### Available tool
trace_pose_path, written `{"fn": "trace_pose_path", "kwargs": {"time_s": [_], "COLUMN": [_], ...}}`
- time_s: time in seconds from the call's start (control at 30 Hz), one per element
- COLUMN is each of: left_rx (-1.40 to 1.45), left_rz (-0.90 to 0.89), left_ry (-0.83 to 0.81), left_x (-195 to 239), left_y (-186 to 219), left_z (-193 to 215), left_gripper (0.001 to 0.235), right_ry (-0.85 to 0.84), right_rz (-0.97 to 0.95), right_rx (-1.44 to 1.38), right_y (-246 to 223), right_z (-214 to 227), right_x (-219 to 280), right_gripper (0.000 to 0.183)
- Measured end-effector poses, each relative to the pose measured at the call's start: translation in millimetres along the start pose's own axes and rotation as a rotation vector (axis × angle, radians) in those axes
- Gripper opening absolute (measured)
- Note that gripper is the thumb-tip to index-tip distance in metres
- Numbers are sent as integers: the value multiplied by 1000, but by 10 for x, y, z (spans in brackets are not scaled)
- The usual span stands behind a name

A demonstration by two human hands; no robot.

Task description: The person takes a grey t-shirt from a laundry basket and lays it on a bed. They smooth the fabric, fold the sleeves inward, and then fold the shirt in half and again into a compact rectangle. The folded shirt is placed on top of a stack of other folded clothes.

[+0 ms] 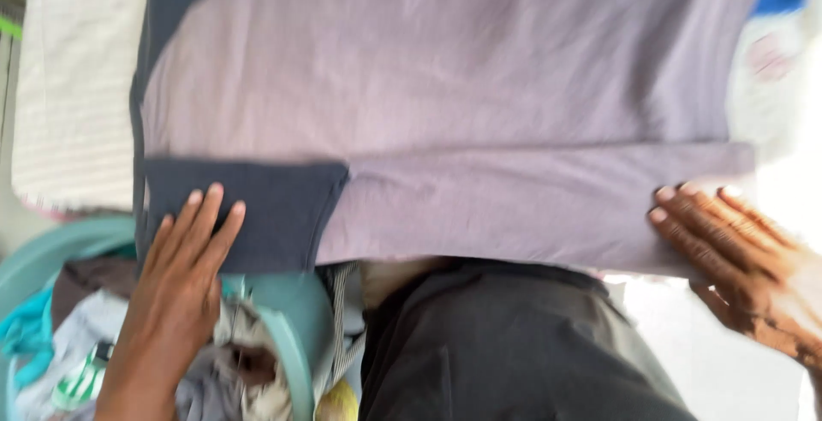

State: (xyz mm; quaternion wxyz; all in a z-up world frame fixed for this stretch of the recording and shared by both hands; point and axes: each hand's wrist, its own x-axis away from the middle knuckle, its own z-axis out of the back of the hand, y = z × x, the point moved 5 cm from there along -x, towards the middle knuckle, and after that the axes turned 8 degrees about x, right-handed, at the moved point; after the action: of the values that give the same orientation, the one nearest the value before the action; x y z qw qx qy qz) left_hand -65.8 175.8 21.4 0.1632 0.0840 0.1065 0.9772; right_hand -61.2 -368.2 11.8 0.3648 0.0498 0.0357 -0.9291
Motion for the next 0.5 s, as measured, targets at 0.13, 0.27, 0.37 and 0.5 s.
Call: {"fn": "trace_pose_path", "kwargs": {"time_s": [0.13,0.27,0.37,0.5], "left_rx": [211,108,158,210], "left_rz": [436,478,241,179], "left_ry": [-411,-297,14,421], "left_x": [-140,-874,-1672,-3026], "left_y": [-355,-184,-233,-1166], "left_z": [-144,406,771,834], "left_gripper": [112,103,100,95], "right_ry": [53,166,261,351], "right_rz": [74,-6,-97,-36], "right_rx": [35,264,474,280], "right_y": [71,582,1062,1743], "right_z": [199,330,491,445], "right_x": [-179,-593,-1129,-1834], "right_gripper": [94,71,60,63]}}
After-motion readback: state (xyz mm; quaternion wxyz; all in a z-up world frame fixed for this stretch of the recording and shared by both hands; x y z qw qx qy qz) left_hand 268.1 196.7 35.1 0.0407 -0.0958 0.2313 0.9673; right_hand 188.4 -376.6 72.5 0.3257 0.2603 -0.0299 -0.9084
